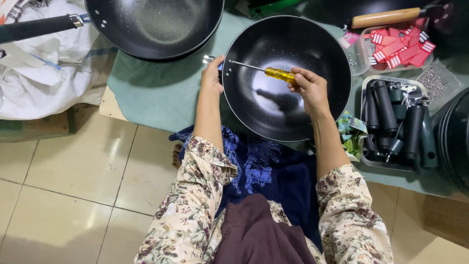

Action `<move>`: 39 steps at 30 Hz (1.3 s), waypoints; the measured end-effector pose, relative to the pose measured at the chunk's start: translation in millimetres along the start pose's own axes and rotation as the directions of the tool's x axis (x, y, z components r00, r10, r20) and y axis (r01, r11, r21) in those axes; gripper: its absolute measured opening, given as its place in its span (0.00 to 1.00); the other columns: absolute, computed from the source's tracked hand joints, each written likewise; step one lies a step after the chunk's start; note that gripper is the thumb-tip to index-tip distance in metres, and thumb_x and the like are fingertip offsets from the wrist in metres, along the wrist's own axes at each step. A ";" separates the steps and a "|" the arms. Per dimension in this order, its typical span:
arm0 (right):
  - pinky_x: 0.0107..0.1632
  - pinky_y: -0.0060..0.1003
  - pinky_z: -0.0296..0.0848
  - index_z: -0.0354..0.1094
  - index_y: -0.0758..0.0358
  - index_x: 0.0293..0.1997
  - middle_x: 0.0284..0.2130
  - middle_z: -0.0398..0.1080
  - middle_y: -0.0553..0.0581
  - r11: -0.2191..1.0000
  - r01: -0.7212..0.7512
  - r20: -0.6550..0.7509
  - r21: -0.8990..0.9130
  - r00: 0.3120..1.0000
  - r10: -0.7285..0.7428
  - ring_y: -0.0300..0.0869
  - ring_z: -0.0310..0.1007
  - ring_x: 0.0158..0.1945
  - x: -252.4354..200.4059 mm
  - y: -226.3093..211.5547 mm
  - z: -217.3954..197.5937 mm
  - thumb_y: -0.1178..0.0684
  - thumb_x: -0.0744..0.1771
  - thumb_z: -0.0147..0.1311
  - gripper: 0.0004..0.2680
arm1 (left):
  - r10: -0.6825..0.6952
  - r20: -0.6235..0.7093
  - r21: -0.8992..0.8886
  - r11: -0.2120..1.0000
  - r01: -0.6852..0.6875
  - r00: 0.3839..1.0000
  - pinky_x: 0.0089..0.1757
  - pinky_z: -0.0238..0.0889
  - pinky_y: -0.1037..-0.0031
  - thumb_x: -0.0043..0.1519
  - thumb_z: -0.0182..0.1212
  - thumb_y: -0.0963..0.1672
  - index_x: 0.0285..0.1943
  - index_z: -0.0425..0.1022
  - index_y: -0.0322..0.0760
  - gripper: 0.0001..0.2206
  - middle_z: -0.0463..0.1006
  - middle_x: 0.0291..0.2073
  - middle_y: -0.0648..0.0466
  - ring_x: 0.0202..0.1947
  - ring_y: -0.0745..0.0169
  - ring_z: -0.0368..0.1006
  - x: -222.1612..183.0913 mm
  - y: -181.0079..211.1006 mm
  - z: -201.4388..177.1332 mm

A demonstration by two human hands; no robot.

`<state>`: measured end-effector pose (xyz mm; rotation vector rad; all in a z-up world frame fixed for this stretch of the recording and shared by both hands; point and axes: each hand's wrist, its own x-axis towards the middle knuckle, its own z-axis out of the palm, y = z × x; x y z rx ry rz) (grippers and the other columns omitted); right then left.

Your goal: Attaching handles to woks and pans using a screwdriver

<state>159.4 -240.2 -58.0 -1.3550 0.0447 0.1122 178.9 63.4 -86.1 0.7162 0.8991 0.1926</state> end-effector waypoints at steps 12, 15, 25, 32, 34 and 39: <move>0.47 0.47 0.85 0.66 0.74 0.65 0.48 0.56 0.62 0.964 0.260 0.123 -0.060 0.960 -0.251 0.53 0.75 0.43 -8.2 -10.4 4.3 0.67 0.70 0.49 0.14 | 0.039 -0.033 0.094 0.995 -0.036 0.999 0.29 0.77 0.53 0.44 0.78 0.42 0.43 0.78 0.17 0.23 0.80 0.30 0.31 0.28 0.40 0.80 1.4 0.3 2.4; 0.45 0.46 0.87 0.62 0.75 0.66 0.49 0.60 0.66 0.963 0.262 0.101 -0.055 0.961 -0.256 0.56 0.78 0.41 -6.6 -11.3 5.5 0.68 0.70 0.48 0.15 | 0.064 -0.043 0.117 0.991 -0.059 0.997 0.31 0.76 0.54 0.45 0.76 0.43 0.44 0.76 0.15 0.23 0.79 0.31 0.31 0.29 0.42 0.80 -11.6 3.0 5.8; 0.31 0.37 0.85 0.71 0.72 0.56 0.39 0.74 0.72 0.984 0.179 0.000 -0.022 0.984 -0.179 0.57 0.82 0.32 4.3 0.2 -7.3 0.59 0.71 0.57 0.09 | 0.089 -0.062 0.226 0.971 -0.073 0.994 0.34 0.76 0.55 0.44 0.76 0.46 0.46 0.78 0.16 0.27 0.81 0.35 0.33 0.34 0.43 0.81 -10.5 1.3 11.6; 0.35 0.39 0.86 0.67 0.75 0.61 0.45 0.67 0.65 0.974 0.226 0.061 -0.009 0.972 -0.225 0.55 0.81 0.35 -6.5 -15.9 0.7 0.64 0.70 0.55 0.12 | 0.102 -0.056 0.262 0.961 -0.084 0.993 0.37 0.75 0.56 0.45 0.75 0.47 0.47 0.78 0.16 0.28 0.81 0.36 0.34 0.37 0.45 0.81 -29.1 9.6 14.5; 0.33 0.36 0.85 0.68 0.75 0.61 0.41 0.67 0.63 0.978 0.207 0.045 -0.029 0.978 -0.206 0.54 0.81 0.33 -5.7 -16.5 -1.0 0.63 0.70 0.56 0.12 | 0.107 -0.057 0.277 0.957 -0.087 0.993 0.37 0.75 0.56 0.44 0.75 0.48 0.47 0.78 0.17 0.28 0.81 0.37 0.35 0.38 0.46 0.82 -34.2 11.0 14.9; 0.28 0.30 0.81 0.74 0.71 0.54 0.35 0.74 0.65 0.984 0.169 -0.038 -0.054 0.985 -0.171 0.49 0.81 0.28 3.2 -6.0 -7.5 0.57 0.70 0.62 0.09 | 0.115 -0.057 0.302 0.949 -0.092 0.992 0.37 0.76 0.58 0.45 0.74 0.49 0.46 0.80 0.20 0.26 0.82 0.36 0.38 0.38 0.47 0.82 -13.7 3.0 11.2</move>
